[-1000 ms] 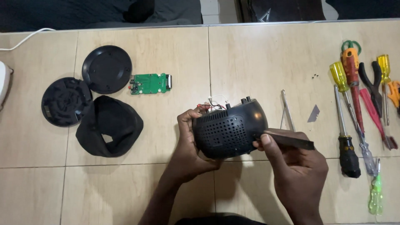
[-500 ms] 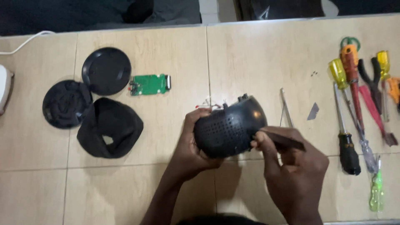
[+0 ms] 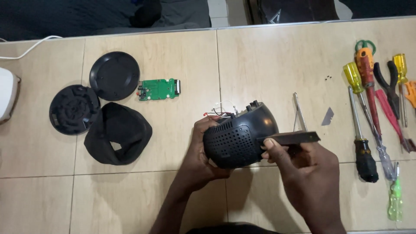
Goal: Disassembling a spherical electronic device by detaching internal wires and prying the plastic casing apart using various hand tools.
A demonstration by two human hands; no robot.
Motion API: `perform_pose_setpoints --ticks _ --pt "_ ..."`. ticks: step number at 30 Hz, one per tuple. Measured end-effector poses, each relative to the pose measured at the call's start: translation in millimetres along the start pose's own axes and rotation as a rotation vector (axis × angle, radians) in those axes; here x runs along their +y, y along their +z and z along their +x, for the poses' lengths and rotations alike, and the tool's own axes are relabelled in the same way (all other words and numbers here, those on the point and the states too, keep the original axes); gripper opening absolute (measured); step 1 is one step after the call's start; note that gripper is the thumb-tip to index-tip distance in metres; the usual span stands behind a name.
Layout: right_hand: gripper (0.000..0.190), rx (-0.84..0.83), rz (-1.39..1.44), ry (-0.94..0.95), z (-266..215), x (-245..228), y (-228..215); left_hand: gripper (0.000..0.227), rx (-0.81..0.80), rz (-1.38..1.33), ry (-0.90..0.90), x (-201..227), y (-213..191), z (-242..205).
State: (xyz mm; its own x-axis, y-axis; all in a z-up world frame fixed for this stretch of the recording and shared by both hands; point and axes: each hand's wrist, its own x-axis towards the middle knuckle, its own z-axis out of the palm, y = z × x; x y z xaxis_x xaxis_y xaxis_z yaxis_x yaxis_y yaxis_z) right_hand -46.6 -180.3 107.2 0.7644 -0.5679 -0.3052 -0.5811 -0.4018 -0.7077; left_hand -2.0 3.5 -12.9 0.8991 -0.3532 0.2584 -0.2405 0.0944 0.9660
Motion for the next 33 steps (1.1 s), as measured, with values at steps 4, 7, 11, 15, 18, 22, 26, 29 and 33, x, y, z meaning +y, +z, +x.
perform_pose_setpoints --ticks 4,7,11,15,18,22,26,29,33 --pt "0.023 0.004 0.108 0.052 -3.7 -8.0 -1.9 0.084 0.011 -0.008 -0.014 4.2 1.0 1.0" --pt "0.022 -0.003 0.088 -0.051 -4.2 2.6 6.3 0.086 0.007 -0.086 -0.055 4.0 1.2 4.8" --pt "0.01 0.046 0.316 -0.578 -9.1 24.4 19.3 0.093 0.041 -0.117 -0.214 13.1 3.9 4.7" --pt "0.01 0.026 0.365 -0.335 -5.0 14.4 12.1 0.093 0.049 -0.175 -0.235 14.5 8.3 5.8" --pt "0.009 0.075 0.315 -0.28 -2.7 7.9 9.6 0.093 0.07 -0.075 -0.259 23.0 10.2 6.9" --pt "0.012 0.122 0.138 -0.29 -0.9 6.2 9.5 0.094 0.067 -0.035 -0.284 25.8 11.4 7.4" --pt "0.008 0.195 0.132 -0.578 1.2 11.4 17.7 0.091 0.084 -0.107 -0.238 22.4 14.0 6.6" --pt "0.007 0.226 0.195 -0.727 4.0 18.2 26.5 0.089 0.072 -0.141 -0.242 21.7 12.2 7.1" --pt "0.005 0.309 0.052 -0.86 6.1 22.6 25.5 0.092 0.068 -0.097 -0.255 20.7 12.3 5.9"
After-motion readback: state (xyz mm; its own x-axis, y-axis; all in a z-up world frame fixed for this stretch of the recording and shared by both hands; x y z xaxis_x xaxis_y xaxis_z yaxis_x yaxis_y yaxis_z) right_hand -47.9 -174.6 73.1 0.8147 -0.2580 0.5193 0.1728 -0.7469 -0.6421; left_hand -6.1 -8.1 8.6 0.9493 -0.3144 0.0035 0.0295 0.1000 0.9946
